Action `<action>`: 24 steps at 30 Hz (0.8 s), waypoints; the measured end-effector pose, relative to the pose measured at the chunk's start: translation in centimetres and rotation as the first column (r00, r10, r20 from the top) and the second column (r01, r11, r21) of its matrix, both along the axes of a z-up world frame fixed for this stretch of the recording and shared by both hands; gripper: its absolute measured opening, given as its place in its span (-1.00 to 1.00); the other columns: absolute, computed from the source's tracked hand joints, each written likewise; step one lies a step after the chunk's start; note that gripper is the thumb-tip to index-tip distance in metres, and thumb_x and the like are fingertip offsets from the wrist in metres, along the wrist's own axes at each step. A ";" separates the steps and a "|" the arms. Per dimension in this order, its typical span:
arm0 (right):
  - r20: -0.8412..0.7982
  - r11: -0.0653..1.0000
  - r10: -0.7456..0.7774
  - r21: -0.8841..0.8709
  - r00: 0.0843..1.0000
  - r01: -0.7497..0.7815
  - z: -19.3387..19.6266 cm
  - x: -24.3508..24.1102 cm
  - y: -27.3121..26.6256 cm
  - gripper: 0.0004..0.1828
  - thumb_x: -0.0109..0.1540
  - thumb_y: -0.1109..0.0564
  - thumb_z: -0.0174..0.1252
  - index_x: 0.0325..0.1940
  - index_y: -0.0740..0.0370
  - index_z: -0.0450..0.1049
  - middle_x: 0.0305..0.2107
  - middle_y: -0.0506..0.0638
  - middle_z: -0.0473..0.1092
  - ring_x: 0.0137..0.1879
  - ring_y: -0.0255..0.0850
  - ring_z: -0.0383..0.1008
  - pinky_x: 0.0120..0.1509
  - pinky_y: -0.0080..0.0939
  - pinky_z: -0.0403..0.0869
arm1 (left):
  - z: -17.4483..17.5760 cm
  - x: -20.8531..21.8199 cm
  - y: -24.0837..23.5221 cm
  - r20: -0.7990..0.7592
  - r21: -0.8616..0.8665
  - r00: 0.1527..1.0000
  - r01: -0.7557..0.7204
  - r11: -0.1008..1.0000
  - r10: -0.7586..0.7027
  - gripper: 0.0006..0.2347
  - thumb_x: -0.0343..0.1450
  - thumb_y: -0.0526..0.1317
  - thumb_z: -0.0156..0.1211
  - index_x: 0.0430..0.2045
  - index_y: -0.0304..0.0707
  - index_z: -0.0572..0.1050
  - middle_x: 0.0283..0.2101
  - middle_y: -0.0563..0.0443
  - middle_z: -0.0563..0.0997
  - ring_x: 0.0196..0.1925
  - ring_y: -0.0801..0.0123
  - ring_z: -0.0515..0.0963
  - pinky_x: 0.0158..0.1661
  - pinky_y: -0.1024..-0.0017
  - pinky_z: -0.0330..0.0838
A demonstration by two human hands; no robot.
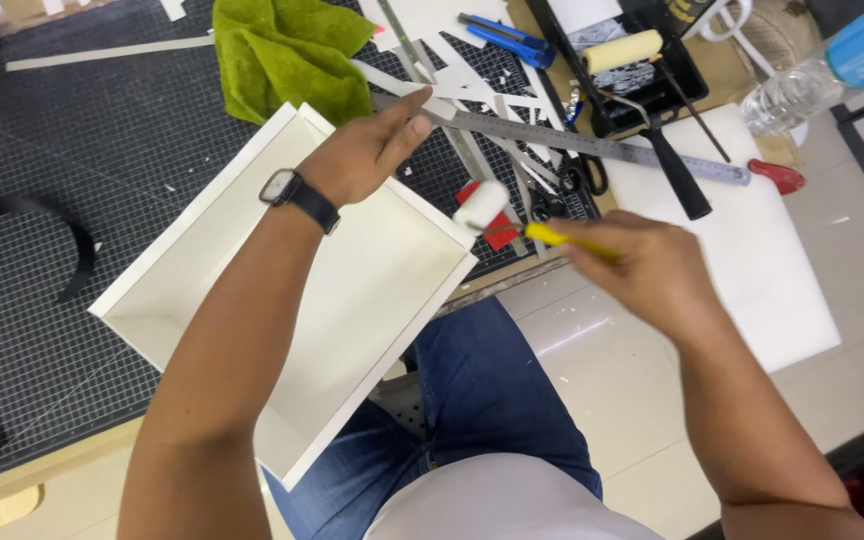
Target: The person trims excess white paper from the edges of a rectangular paper box using scissors, then smooths the edges with a red plastic squeegee and a small roller. The person repeats trimming and smoothing on multiple edges to finish the box.
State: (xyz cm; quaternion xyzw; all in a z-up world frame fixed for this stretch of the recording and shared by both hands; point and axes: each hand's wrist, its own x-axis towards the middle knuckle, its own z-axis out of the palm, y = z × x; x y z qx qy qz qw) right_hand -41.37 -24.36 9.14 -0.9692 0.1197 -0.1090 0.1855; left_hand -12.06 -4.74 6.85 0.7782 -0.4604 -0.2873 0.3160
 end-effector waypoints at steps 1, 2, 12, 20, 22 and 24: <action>-0.081 0.977 -0.091 0.187 0.992 0.105 1.1 -1.0 -0.7 -0.60 0.30 -0.06 0.24 0.24 -0.27 0.54 -0.12 -0.22 0.58 -0.24 -0.40 0.48 -0.21 -0.35 0.39 | 0.1 -0.4 -0.1 0.030 0.002 0.999 0.024 1.000 -0.024 -0.23 0.38 0.40 -0.54 0.48 0.05 0.01 0.35 -0.32 0.41 0.41 -0.13 0.33 0.24 0.10 0.24; -0.083 0.977 -0.099 0.183 0.992 0.113 0.8 -1.3 -2.2 -0.60 0.30 -0.06 0.24 0.24 -0.27 0.54 -0.12 -0.22 0.58 -0.24 -0.40 0.48 -0.21 -0.35 0.39 | 0.6 -1.3 0.0 0.028 -0.001 0.999 0.031 1.000 -0.031 -0.23 0.38 0.40 -0.54 0.48 0.05 0.01 0.35 -0.32 0.41 0.41 -0.13 0.33 0.24 0.10 0.24; 0.189 0.814 -0.355 -0.418 0.915 0.403 -11.6 4.2 -21.0 -0.74 0.40 -0.08 0.31 0.17 -0.17 0.71 -0.29 -0.10 0.61 -0.40 -0.17 0.52 -0.52 -0.14 0.40 | -0.1 -10.8 3.0 0.082 -0.256 0.962 0.273 0.927 -0.260 -0.35 0.50 0.32 -0.49 0.47 0.05 -0.07 0.44 -0.26 0.30 0.11 0.07 0.64 0.08 0.07 0.57; 0.168 0.752 -0.369 -0.524 0.914 0.400 -13.5 6.5 -20.7 -0.66 0.40 -0.25 0.31 0.17 -0.16 0.70 -0.10 0.06 0.49 -0.26 0.09 0.53 -0.43 0.01 0.51 | -5.0 -17.0 9.6 0.335 -0.088 0.938 -0.067 0.994 0.093 0.03 0.21 -0.10 0.59 0.50 -0.10 -0.13 0.30 -0.31 0.22 0.00 -0.02 0.50 -0.06 0.07 0.53; 0.437 0.808 -0.052 -0.510 0.898 0.295 -11.8 6.9 -17.6 -0.69 0.39 -0.02 0.42 0.17 0.11 0.71 -0.15 0.09 0.44 -0.04 0.06 0.32 -0.16 0.02 0.33 | -5.3 -18.0 11.1 0.331 0.064 0.937 -0.138 0.988 0.109 -0.06 0.20 -0.59 0.20 0.50 -0.05 -0.14 0.26 -0.26 0.22 -0.05 -0.05 0.56 -0.47 0.16 0.61; 0.398 0.899 -0.086 -0.363 0.913 0.243 -16.1 8.0 -12.9 -0.73 0.36 -0.04 0.42 0.07 0.10 0.70 -0.25 0.12 0.47 -0.11 0.12 0.43 -0.08 0.06 0.41 | -2.2 -17.8 11.9 0.232 0.138 0.966 -0.150 0.979 0.116 -0.10 0.25 -0.59 0.18 0.51 -0.09 -0.13 0.28 -0.36 0.19 0.05 -0.20 0.54 -0.22 0.05 0.62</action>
